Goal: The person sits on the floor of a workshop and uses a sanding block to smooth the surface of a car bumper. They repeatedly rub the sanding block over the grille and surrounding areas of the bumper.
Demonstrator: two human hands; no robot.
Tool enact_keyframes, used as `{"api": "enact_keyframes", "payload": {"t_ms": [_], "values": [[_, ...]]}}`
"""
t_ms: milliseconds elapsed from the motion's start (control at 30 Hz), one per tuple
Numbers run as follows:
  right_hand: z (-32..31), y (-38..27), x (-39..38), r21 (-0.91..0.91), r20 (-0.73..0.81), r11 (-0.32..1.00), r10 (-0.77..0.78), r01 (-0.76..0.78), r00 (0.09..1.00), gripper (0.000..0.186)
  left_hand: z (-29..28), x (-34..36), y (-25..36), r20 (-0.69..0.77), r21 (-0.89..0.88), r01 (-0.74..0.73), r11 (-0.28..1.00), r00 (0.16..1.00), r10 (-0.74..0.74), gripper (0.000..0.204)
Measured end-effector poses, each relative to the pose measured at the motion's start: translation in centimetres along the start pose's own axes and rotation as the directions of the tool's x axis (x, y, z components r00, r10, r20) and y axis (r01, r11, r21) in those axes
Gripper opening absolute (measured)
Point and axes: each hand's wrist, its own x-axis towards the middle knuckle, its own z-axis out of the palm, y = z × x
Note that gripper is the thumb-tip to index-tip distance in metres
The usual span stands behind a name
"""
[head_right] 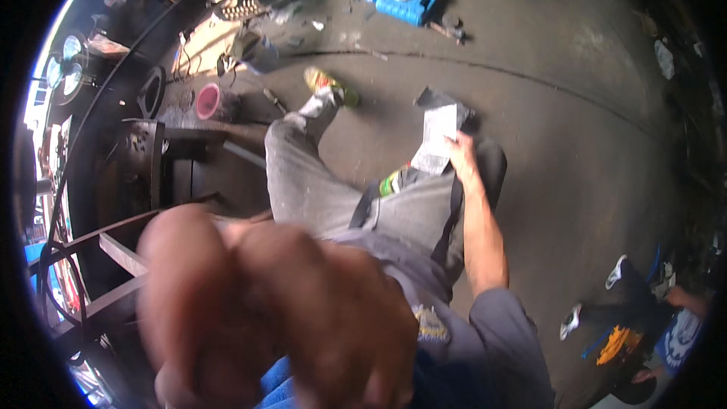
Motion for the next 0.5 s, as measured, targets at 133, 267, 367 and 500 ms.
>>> {"api": "enact_keyframes", "payload": {"t_ms": [133,267,367,500], "values": [[0.3,-0.5,-0.3,0.086,0.041,0.993,0.080,-0.083,0.996,0.025,-2.3,-2.1,-0.2,-0.113,-0.033,0.185,0.982,0.976,-0.188,0.026],[0.5,-1.4,-0.8,0.067,0.018,0.996,0.052,-0.053,0.998,0.028,-9.0,-6.8,-0.8,-0.284,0.786,0.440,0.433,0.881,-0.379,0.021],[1.1,-3.3,-1.8,0.352,-0.013,0.935,0.048,-0.041,0.999,0.033,-12.7,-11.0,-2.3,-0.786,0.412,0.747,0.522,0.581,-0.212,0.018],[3.5,-8.3,-4.3,0.340,0.037,0.940,-0.053,0.037,0.998,0.033,-17.4,-12.1,-3.5,-0.899,0.316,0.848,0.426,0.411,-0.151,0.024]]}}
